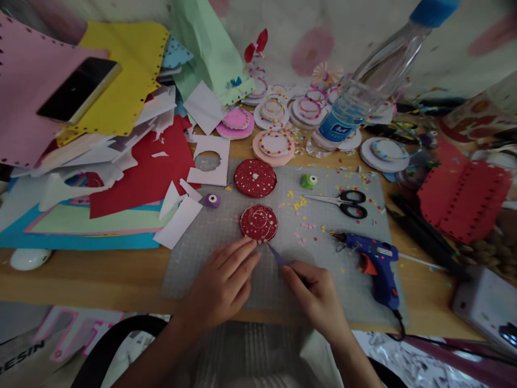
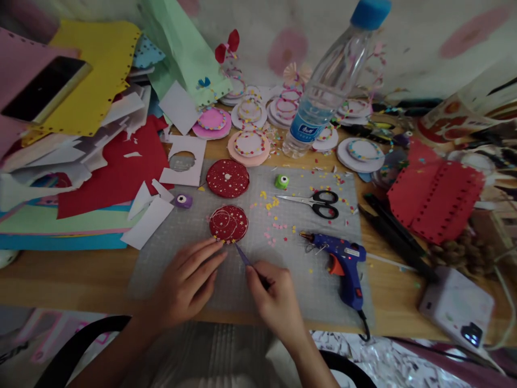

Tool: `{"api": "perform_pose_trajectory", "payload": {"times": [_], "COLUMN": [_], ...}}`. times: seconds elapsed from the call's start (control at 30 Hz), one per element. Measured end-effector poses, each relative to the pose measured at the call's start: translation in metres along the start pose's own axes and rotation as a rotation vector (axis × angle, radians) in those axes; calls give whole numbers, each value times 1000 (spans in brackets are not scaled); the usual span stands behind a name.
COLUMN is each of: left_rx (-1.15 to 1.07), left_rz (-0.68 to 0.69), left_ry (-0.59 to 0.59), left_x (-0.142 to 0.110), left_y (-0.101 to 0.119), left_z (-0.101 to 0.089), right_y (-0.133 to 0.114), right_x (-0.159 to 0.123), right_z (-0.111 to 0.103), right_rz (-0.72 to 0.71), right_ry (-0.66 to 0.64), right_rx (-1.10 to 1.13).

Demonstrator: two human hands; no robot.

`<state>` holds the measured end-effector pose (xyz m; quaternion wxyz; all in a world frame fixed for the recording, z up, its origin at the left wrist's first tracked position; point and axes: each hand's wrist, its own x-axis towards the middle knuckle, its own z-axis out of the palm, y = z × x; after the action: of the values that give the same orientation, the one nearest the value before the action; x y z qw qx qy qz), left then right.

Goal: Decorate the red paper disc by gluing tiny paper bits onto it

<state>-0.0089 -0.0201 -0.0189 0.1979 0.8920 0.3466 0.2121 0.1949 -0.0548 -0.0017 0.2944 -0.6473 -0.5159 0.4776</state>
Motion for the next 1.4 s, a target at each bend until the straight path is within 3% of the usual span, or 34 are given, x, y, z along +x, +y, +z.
{"api": "perform_pose_trajectory", "payload": {"times": [0.77,1.4], "left_rx": [69,86], "left_rz": [-100,-98], "left_ry": [-78,-86], "left_x": [11,12], "left_y": [3,3], "left_z": [3,2], "right_y": [6,7], "right_x": [-5,-3], "right_z": [6,4], "right_rz": [-79,-24], "right_ry": [76,61], "right_rx": [-141,-101]}}
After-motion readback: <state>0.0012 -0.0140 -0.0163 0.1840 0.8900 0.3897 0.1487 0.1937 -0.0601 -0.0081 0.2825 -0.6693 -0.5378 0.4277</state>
